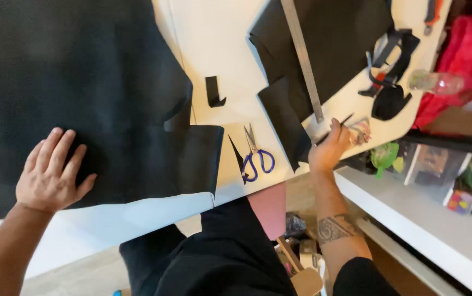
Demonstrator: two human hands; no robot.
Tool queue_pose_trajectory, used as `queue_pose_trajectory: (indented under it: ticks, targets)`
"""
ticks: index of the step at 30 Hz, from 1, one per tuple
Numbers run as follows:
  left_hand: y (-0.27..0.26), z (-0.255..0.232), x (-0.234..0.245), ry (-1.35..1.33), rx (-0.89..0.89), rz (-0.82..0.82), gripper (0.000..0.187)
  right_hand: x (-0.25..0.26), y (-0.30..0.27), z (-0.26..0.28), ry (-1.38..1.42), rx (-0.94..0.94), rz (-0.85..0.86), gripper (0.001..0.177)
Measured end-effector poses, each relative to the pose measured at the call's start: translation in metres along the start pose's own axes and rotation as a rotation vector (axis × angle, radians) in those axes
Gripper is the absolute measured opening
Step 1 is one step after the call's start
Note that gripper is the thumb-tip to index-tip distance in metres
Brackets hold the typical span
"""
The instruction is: Measuring, marking, and cutting leather pieces on a workshop table
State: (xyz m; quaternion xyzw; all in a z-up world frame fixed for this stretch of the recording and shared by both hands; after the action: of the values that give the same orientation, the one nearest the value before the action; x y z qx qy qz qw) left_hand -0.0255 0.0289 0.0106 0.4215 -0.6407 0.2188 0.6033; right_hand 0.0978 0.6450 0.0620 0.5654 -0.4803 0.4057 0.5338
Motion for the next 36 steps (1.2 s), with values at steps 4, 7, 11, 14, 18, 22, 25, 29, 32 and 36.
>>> queue_pose_trajectory:
  ticks: [4, 7, 11, 14, 18, 22, 25, 29, 32, 36]
  targets:
    - [-0.005, 0.003, -0.002, -0.038, 0.015, 0.042, 0.062, -0.022, -0.028, -0.025, -0.134, 0.009, 0.186, 0.073]
    - [-0.005, 0.001, -0.009, -0.016, 0.03, 0.024, 0.061, -0.005, -0.03, -0.02, 0.255, -0.669, -0.053, 0.045]
    - [-0.01, -0.001, -0.006, 0.077, 0.023, 0.047, 0.061, 0.004, -0.058, 0.096, 0.335, 0.256, 0.381, 0.052]
    - [-0.015, -0.006, 0.006, 0.191, 0.077, 0.025, 0.056, 0.003, -0.074, 0.138, 0.401, 0.327, 0.417, 0.073]
    - [-0.038, -0.03, 0.026, 0.167, 0.557, -0.28, 0.051, -0.016, -0.081, 0.137, 0.324, 0.055, 0.591, 0.09]
    - [-0.064, -0.133, 0.029, -0.251, 1.219, -0.421, 0.042, -0.013, -0.067, 0.136, 0.314, -0.044, 0.653, 0.087]
    - [-0.078, -0.204, 0.013, -0.679, 1.697, -0.37, 0.044, -0.012, -0.066, 0.125, 0.417, -0.174, 0.714, 0.082]
    - [-0.079, -0.236, -0.007, -1.538, 2.017, -0.787, 0.061, -0.002, -0.053, 0.111, 0.861, -0.458, 0.693, 0.059]
    - [-0.083, -0.226, -0.017, -1.729, 2.072, -0.965, 0.06, 0.023, 0.004, 0.142, 0.93, -0.497, 0.727, 0.056]
    - [-0.092, -0.224, -0.04, -1.732, 2.027, -0.952, 0.058, 0.002, 0.062, 0.154, 1.362, -0.059, 0.737, 0.091]
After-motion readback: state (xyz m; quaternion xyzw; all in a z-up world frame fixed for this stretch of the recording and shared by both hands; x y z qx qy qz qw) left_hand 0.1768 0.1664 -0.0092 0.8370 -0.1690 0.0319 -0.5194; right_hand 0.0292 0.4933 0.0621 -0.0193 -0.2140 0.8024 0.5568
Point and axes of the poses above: each hand's wrist, its own y-axis towards the middle knuckle, its own x-axis out of the back of the hand, z = x × y, the point moved 4 cm from there along y, towards the middle knuckle, and after that the axes turned 14 degrees about x, right-handed, at the moved point
